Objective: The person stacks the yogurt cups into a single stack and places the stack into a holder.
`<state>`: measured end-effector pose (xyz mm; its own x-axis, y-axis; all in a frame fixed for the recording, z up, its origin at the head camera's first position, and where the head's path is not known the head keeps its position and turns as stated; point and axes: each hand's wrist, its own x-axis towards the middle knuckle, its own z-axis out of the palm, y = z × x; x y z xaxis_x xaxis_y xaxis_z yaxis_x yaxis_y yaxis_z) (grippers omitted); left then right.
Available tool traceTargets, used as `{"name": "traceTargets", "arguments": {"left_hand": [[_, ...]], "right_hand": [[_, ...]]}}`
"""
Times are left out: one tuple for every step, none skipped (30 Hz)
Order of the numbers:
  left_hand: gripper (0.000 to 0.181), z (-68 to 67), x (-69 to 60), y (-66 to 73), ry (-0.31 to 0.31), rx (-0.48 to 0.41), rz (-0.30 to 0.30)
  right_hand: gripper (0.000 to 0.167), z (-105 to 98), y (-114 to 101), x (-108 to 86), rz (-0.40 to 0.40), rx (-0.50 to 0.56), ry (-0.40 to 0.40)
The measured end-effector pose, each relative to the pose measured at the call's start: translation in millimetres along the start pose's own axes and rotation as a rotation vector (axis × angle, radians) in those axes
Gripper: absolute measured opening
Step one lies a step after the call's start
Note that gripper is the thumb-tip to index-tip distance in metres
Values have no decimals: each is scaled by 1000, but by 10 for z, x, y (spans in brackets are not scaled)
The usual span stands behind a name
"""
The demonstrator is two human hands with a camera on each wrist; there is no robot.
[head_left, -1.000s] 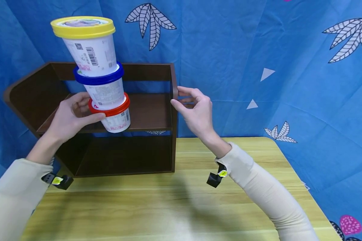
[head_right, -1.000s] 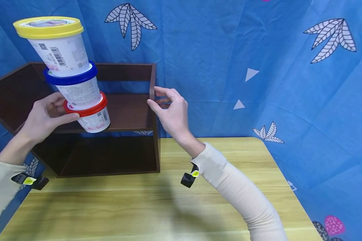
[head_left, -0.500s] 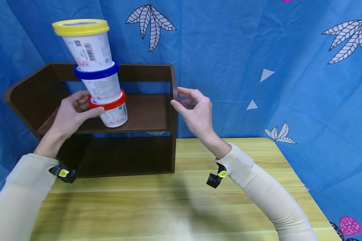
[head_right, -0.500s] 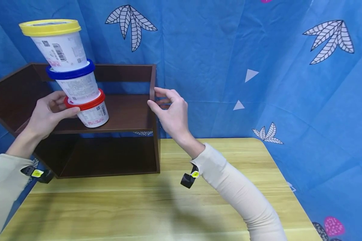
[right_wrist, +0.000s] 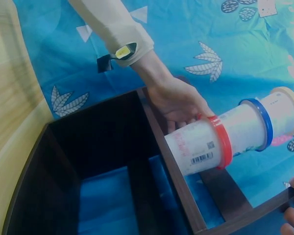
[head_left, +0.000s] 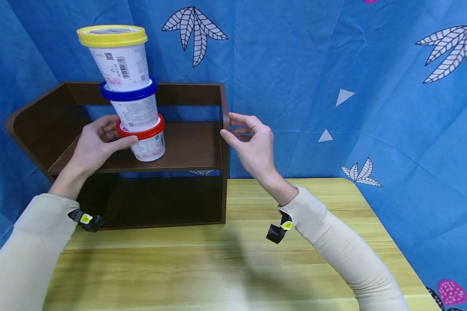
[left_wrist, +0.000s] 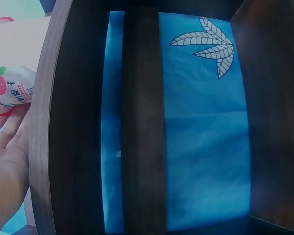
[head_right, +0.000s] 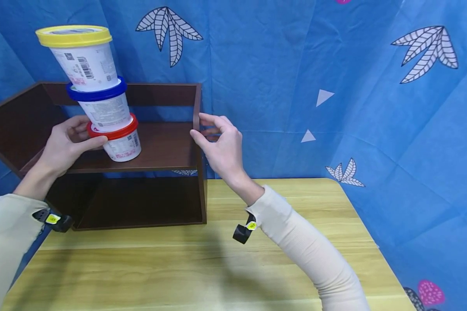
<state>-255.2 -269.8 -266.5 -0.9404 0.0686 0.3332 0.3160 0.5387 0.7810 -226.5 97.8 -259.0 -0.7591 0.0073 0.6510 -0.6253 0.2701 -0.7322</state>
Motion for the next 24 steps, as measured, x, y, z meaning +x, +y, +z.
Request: {"name": "traceTargets", "arguments": {"left_hand": [[69,3,5,-1,-5,4,-5],[69,5,8,0,-8,9,-9],[70,6,11,0,-10,16,-13],[71,7,15,1,-13,21,-17],[71,9,20,1,-15,25,-20],[72,10,25,1,-16,31,-21],[72,10,29,2,-17,34,-22],[72,10,31,5,-16,38,-21],[72,11,33,6,-16,41,-21],[72,10,34,7,-17,43,-21],[72,9,33,7,-16,46,-22],[72,8,30,8,-16,48,-23],[72,6,28,9,-16,49,-24],[72,3,25,9,-16,49,-25],[72,0,23,10,-17,50,-27],[72,-2,22,11,-17,50,-28],[72,-4,21,12,-19,50,-30],[72,-6,21,14,-21,49,-31],[72,-5,18,16,-19,50,-30],[73,-4,15,16,-19,51,-31],[73,-2,12,17,-19,55,-36],[74,0,8,16,-18,59,-38],[75,2,4,16,-15,62,-38],[76,2,-1,12,-12,66,-37]], "right_hand": [[38,1,-3,-2,-1,3,-1],[38,1,-2,-3,-1,3,-2],[38,3,1,-3,0,1,-1],[38,3,2,-2,-1,2,-1],[38,3,2,-2,-1,2,1],[38,3,2,0,-2,2,3],[38,3,4,1,-2,1,5],[38,3,5,3,-2,0,6],[38,3,6,4,-1,-1,7],[38,2,5,4,-1,1,6],[38,3,7,4,0,-1,5],[38,3,9,4,0,-1,3],[38,4,11,4,0,-1,1],[38,7,13,5,2,-1,0],[38,8,15,5,1,0,-1],[38,9,16,5,1,0,-2],[38,9,16,5,2,0,-2],[38,9,13,4,2,-1,-1],[38,8,10,4,3,-2,-1],[38,7,7,2,6,-2,-1],[39,4,5,1,7,0,-1],[39,2,3,-1,9,2,-1],[39,-2,4,-3,12,7,-1],[39,-6,6,-7,15,15,-2]]}}
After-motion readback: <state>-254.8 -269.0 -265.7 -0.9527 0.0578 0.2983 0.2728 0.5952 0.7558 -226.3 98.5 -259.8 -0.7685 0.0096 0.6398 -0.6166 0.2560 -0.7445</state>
